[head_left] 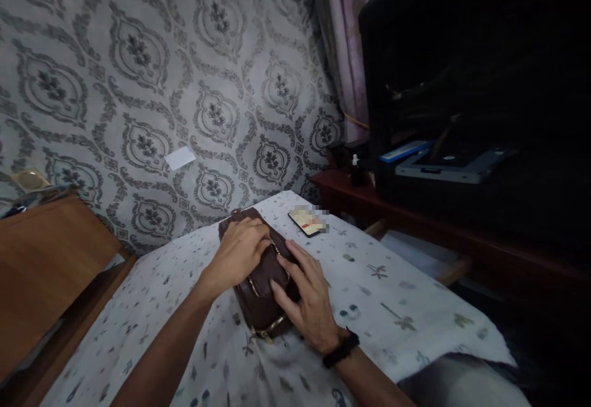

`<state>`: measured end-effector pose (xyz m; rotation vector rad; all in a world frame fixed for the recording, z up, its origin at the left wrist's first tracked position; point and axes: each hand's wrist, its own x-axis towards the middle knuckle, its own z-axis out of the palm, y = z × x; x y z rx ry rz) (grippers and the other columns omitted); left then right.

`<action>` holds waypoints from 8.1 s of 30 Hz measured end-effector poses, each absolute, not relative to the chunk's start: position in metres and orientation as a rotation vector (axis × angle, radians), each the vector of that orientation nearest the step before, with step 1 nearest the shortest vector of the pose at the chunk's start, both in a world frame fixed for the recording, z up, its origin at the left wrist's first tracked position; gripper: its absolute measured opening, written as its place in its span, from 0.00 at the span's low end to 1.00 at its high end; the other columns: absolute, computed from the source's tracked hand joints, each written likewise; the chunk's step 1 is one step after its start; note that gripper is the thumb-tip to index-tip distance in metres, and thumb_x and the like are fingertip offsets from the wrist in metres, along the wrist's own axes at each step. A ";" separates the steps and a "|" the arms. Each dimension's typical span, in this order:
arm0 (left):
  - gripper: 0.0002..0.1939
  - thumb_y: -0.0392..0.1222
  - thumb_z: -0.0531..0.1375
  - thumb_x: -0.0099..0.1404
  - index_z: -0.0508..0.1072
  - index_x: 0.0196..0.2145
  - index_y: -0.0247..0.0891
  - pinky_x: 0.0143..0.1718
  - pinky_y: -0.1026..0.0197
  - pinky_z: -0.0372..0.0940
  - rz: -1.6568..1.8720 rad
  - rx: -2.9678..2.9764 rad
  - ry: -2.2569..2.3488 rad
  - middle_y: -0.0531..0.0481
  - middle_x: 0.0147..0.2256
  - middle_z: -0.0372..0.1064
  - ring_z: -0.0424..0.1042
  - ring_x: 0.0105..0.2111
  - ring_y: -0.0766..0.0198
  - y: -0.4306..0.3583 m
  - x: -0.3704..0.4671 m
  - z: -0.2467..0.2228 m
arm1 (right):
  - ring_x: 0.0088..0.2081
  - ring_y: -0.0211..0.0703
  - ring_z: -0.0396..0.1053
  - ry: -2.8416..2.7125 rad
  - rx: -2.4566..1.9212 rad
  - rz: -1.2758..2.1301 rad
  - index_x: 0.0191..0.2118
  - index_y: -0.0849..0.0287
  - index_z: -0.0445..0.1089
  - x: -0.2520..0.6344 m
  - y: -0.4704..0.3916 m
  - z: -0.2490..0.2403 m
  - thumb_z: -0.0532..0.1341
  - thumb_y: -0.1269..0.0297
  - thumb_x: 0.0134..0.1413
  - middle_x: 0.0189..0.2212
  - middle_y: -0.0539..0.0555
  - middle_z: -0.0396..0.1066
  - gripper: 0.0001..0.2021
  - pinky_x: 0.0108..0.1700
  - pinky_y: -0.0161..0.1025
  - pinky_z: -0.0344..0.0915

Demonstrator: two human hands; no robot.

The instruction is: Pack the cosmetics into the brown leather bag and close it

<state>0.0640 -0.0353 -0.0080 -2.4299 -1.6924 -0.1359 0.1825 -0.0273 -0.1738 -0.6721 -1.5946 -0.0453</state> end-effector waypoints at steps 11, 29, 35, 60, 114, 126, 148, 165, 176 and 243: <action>0.09 0.36 0.53 0.71 0.73 0.36 0.37 0.47 0.51 0.61 -0.093 -2.389 -1.649 0.46 0.41 0.73 0.68 0.45 0.54 -0.041 0.071 -0.010 | 0.60 0.54 0.66 -1.563 -0.710 0.061 0.57 0.57 0.64 0.183 -0.030 -0.176 0.57 0.66 0.65 0.59 0.65 0.67 0.16 0.58 0.55 0.69; 0.18 0.46 0.65 0.64 0.66 0.47 0.41 0.46 0.50 0.62 -0.048 -2.378 -1.668 0.47 0.48 0.67 0.64 0.50 0.49 -0.061 0.061 -0.026 | 0.58 0.51 0.67 -1.446 -0.727 0.525 0.60 0.56 0.59 0.186 -0.029 -0.181 0.55 0.62 0.66 0.56 0.61 0.69 0.19 0.61 0.54 0.66; 0.06 0.44 0.56 0.71 0.67 0.43 0.40 0.47 0.53 0.62 -0.251 -2.482 -1.756 0.48 0.45 0.68 0.65 0.47 0.54 -0.060 0.057 -0.020 | 0.58 0.51 0.68 -1.442 -0.711 0.583 0.60 0.56 0.60 0.188 -0.028 -0.178 0.55 0.63 0.65 0.56 0.60 0.69 0.19 0.61 0.54 0.65; 0.23 0.51 0.61 0.67 0.65 0.56 0.42 0.52 0.50 0.63 -0.301 -2.671 -1.601 0.44 0.54 0.66 0.62 0.54 0.50 -0.061 0.034 -0.026 | 0.63 0.56 0.61 -1.597 -0.752 0.412 0.62 0.54 0.58 0.186 -0.032 -0.182 0.58 0.56 0.65 0.61 0.63 0.63 0.23 0.63 0.59 0.62; 0.10 0.37 0.50 0.73 0.69 0.37 0.38 0.48 0.50 0.60 -0.181 -2.230 -1.650 0.44 0.41 0.72 0.67 0.46 0.52 -0.040 0.067 -0.030 | 0.61 0.59 0.63 -1.637 -0.778 -0.179 0.62 0.60 0.62 0.181 -0.039 -0.180 0.58 0.63 0.65 0.59 0.67 0.66 0.22 0.55 0.58 0.67; 0.08 0.35 0.52 0.71 0.69 0.34 0.38 0.46 0.50 0.61 -0.155 -2.322 -1.607 0.44 0.39 0.72 0.68 0.44 0.52 -0.045 0.070 -0.026 | 0.62 0.59 0.62 -1.632 -0.761 -0.165 0.58 0.61 0.65 0.181 -0.039 -0.179 0.58 0.62 0.64 0.59 0.68 0.65 0.19 0.55 0.59 0.68; 0.09 0.35 0.51 0.72 0.69 0.35 0.36 0.47 0.50 0.59 0.000 -2.355 -1.383 0.45 0.38 0.70 0.66 0.42 0.54 -0.060 0.076 -0.030 | 0.64 0.56 0.62 -1.536 -0.649 0.089 0.62 0.59 0.55 0.179 -0.041 -0.182 0.60 0.66 0.62 0.60 0.68 0.64 0.25 0.59 0.58 0.69; 0.21 0.48 0.58 0.69 0.61 0.57 0.42 0.57 0.45 0.61 -1.065 -2.042 -1.715 0.41 0.54 0.64 0.63 0.56 0.50 -0.068 0.032 -0.063 | 0.65 0.57 0.60 -1.672 -0.724 -0.059 0.57 0.56 0.65 0.184 -0.046 -0.179 0.56 0.70 0.64 0.62 0.64 0.63 0.17 0.60 0.60 0.66; 0.07 0.41 0.56 0.69 0.71 0.33 0.40 0.49 0.53 0.62 -1.278 -2.132 -1.832 0.47 0.40 0.70 0.67 0.46 0.56 -0.077 0.031 -0.074 | 0.71 0.67 0.43 -1.698 -0.874 0.045 0.64 0.55 0.56 0.156 -0.059 -0.172 0.57 0.58 0.64 0.72 0.66 0.38 0.25 0.62 0.72 0.58; 0.04 0.33 0.63 0.65 0.78 0.35 0.39 0.40 0.59 0.64 -1.398 -2.191 -1.435 0.50 0.31 0.74 0.68 0.36 0.61 -0.091 0.027 -0.083 | 0.71 0.61 0.42 -1.690 -0.730 0.142 0.65 0.54 0.54 0.161 -0.033 -0.172 0.52 0.60 0.68 0.71 0.64 0.43 0.22 0.66 0.67 0.51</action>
